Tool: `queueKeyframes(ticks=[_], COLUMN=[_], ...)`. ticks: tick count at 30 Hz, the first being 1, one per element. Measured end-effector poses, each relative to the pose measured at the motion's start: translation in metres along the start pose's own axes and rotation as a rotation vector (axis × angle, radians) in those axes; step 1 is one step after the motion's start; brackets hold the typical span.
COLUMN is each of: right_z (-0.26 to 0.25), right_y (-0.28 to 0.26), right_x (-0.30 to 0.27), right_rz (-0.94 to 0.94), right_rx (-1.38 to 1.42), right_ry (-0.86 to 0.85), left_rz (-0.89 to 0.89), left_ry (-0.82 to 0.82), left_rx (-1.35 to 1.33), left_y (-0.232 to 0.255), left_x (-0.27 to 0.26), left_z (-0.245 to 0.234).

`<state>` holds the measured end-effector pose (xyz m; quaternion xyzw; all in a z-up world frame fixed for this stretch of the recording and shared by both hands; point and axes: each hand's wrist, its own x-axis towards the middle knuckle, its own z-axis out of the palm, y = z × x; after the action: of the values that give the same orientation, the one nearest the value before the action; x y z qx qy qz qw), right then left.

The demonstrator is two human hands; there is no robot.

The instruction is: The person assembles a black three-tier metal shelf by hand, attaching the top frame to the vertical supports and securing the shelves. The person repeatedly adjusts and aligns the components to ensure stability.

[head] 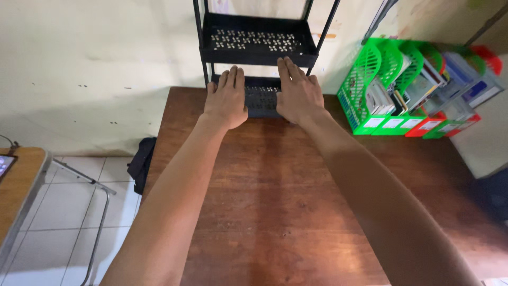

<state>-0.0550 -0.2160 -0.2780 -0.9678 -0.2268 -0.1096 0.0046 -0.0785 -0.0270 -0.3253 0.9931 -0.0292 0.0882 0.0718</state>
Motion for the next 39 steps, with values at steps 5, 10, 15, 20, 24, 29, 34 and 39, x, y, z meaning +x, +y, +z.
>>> queueKeyframes(ticks=[5, 10, 15, 20, 24, 29, 34, 39], right_z=[0.012, 0.023, 0.034, 0.045, 0.052, 0.068, 0.085, 0.098], right_y=[-0.004, -0.008, -0.012, -0.015, -0.016, -0.016, -0.013, -0.015], right_x=[-0.005, -0.011, -0.014, -0.021, -0.026, -0.035, -0.047, -0.053], right_rz=[0.007, 0.008, 0.009, 0.032, 0.021, 0.022, -0.019, 0.006], right_rx=[0.01, 0.033, 0.011, 0.023, 0.042, 0.056, 0.054, 0.055], right_ry=[-0.04, -0.074, -0.118, -0.191, -0.194, -0.21, -0.18, -0.238], left_rz=[0.006, -0.011, -0.02, -0.046, -0.027, -0.026, -0.043, -0.058], left_ry=[-0.002, -0.038, -0.064, -0.121, -0.1, -0.112, -0.148, -0.153], left_rx=[0.007, -0.002, 0.0, -0.008, -0.012, -0.025, -0.034, -0.079], left_y=[-0.003, -0.005, -0.006, -0.007, -0.008, -0.011, -0.011, -0.01], left_x=[-0.007, -0.015, -0.022, -0.024, -0.032, -0.041, -0.049, -0.059], left_z=[0.011, 0.021, 0.031, 0.043, 0.055, 0.069, 0.078, 0.09])
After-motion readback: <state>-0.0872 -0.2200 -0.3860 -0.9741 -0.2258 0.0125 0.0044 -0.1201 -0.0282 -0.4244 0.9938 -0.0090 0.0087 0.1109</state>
